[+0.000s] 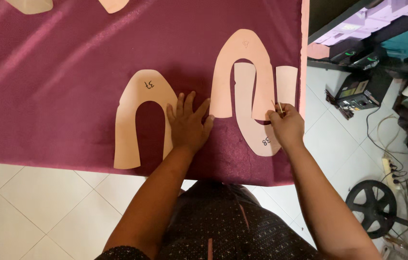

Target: The person places paper pattern pieces on a maroon fabric and uses a small stick to trace the outlines. They reposition the fabric and patterns several times to continue marking additional sections.

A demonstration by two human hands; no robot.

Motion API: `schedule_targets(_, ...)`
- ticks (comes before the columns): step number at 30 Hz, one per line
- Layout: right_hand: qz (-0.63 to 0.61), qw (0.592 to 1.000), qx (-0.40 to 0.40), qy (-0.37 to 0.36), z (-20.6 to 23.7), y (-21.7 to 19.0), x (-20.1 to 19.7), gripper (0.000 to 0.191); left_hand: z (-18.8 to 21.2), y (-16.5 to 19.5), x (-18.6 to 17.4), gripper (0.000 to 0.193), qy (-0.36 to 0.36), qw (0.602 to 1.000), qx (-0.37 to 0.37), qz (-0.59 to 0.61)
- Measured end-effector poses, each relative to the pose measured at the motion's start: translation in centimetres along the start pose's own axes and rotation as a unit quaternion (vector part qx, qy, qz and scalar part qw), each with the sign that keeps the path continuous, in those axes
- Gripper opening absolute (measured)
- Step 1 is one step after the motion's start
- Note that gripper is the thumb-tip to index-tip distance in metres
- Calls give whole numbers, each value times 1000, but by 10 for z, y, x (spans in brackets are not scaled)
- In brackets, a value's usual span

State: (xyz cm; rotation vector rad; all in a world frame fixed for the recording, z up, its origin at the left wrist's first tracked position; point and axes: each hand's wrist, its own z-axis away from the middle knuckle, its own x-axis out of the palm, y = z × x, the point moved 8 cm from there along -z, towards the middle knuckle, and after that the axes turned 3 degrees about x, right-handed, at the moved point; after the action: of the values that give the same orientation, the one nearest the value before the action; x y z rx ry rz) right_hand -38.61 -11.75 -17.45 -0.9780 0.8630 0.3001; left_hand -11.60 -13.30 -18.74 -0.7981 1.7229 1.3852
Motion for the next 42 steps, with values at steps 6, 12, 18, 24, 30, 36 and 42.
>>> schedule_targets(6, 48, 999, 6, 6, -4, 5, 0, 38, -2, -3, 14, 49, -45, 999, -11, -2)
schedule_targets(12, 37, 999, -3, -4, -11, 10, 4, 43, -3, -3, 16, 48, -20, 1000, 3, -6)
schedule_targets(18, 34, 999, 3, -21, -10, 8, 9, 39, -1, -11, 15, 46, -18, 1000, -9, 16)
schedule_targets(24, 9, 1000, -3, -26, -12, 4, 12, 38, -2, -13, 10, 45, -8, 1000, -3, 22)
schedule_targets(30, 4, 1000, -5, -23, -15, 5, 8, 38, -4, -9, 11, 46, -6, 1000, -7, 14)
schedule_targets(36, 80, 997, 17, 1, -20, 16, -8, 44, -8, -3, 17, 45, -28, 1000, -7, 10)
schedule_targets(42, 70, 993, 51, 77, -14, 51, -43, 47, -8, 4, 19, 45, -29, 999, -9, 11)
